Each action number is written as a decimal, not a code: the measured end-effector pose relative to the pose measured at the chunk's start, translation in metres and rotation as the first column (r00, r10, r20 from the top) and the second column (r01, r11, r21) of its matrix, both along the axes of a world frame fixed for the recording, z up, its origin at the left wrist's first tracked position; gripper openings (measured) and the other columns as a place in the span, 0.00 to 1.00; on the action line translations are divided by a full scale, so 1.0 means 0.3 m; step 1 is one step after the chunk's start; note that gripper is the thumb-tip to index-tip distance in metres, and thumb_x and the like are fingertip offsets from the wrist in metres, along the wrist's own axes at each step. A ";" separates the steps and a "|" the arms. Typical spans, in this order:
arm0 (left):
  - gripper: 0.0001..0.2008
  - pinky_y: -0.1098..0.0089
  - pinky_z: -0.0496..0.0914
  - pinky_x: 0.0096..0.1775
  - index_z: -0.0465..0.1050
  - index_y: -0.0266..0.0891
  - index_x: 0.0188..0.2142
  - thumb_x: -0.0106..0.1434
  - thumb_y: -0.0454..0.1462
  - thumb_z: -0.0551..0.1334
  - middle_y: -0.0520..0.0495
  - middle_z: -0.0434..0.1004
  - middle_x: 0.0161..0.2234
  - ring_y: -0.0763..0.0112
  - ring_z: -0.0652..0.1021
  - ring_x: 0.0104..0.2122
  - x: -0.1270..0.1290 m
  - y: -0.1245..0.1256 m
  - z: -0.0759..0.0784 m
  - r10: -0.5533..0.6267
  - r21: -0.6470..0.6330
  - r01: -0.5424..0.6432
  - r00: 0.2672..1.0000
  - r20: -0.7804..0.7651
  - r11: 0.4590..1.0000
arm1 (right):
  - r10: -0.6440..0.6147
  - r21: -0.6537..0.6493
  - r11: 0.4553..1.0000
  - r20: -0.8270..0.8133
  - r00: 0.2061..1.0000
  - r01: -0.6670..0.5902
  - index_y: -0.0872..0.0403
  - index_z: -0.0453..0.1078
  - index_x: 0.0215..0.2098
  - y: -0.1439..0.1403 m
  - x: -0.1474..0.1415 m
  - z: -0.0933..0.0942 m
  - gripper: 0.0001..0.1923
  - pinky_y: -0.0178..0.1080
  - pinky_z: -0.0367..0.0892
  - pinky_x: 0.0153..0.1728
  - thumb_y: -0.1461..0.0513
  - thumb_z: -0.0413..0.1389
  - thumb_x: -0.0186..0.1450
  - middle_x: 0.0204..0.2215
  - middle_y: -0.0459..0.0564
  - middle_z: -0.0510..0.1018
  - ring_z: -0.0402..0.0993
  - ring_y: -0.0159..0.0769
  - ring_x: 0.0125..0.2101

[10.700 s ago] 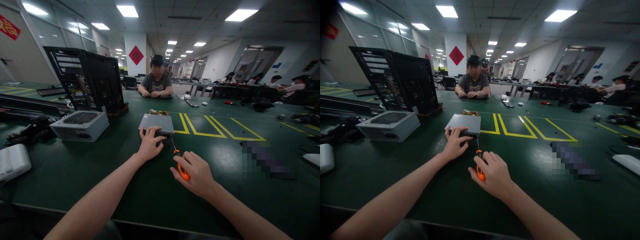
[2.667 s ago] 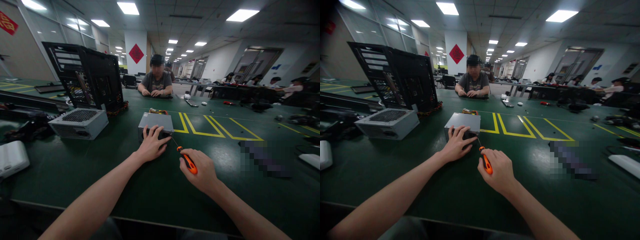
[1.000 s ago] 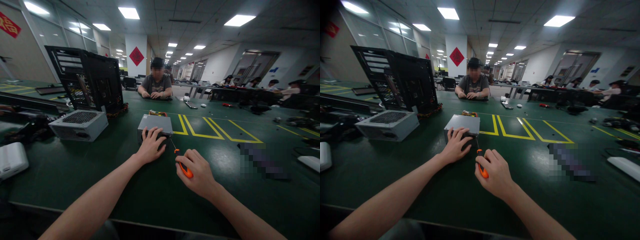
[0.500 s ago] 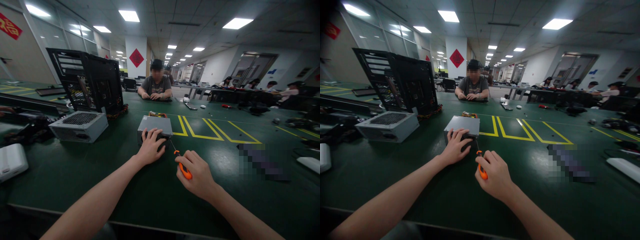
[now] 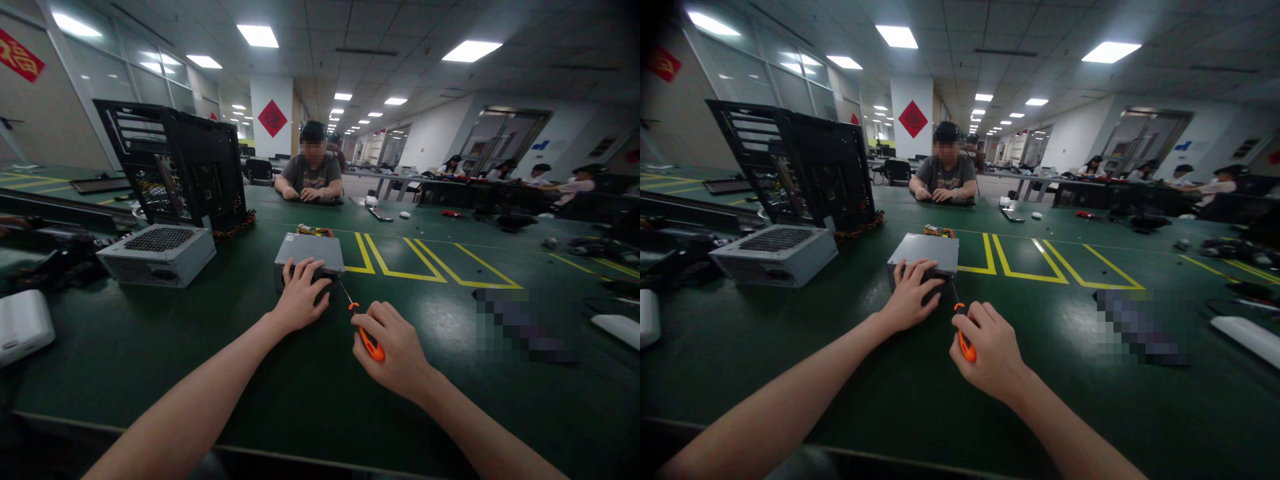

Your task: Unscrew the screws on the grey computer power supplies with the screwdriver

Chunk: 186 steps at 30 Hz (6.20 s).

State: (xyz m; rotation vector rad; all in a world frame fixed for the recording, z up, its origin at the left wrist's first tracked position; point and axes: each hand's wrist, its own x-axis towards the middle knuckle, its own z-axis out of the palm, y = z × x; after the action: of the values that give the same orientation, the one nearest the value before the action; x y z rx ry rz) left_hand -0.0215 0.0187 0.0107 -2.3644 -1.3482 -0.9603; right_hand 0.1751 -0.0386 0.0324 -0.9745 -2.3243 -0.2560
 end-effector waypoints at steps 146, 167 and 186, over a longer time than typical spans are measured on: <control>0.16 0.46 0.40 0.57 0.71 0.44 0.45 0.57 0.39 0.57 0.43 0.59 0.56 0.53 0.56 0.57 -0.008 0.001 -0.007 -0.019 -0.018 0.019 1.000 -0.007 1.000 | 0.231 0.324 0.930 -0.151 0.961 -0.173 0.54 0.59 0.43 0.053 -0.032 -0.053 0.15 0.42 0.71 0.38 0.69 0.51 0.59 0.40 0.55 0.70 0.69 0.37 0.41; 0.15 0.46 0.41 0.57 0.70 0.44 0.46 0.58 0.39 0.57 0.43 0.59 0.56 0.54 0.56 0.57 -0.011 0.000 -0.004 -0.015 -0.011 0.015 0.999 -0.029 1.000 | 0.234 0.296 0.935 -0.101 0.967 -0.196 0.54 0.59 0.44 0.047 -0.028 -0.036 0.13 0.40 0.71 0.37 0.66 0.53 0.61 0.40 0.55 0.70 0.70 0.37 0.41; 0.16 0.43 0.40 0.56 0.69 0.51 0.48 0.59 0.41 0.57 0.45 0.56 0.57 0.52 0.54 0.58 -0.012 0.004 -0.007 -0.044 -0.010 0.044 0.998 -0.045 0.999 | 0.199 0.238 0.962 -0.261 0.945 -0.137 0.53 0.56 0.45 0.053 -0.025 -0.044 0.17 0.40 0.71 0.36 0.67 0.54 0.58 0.36 0.52 0.73 0.72 0.36 0.37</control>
State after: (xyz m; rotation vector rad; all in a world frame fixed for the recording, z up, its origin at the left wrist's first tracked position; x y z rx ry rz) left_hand -0.0250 0.0198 0.0087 -2.4167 -1.2916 -0.9085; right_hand 0.1676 -0.0229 0.0192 -0.6523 -2.0527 -0.2741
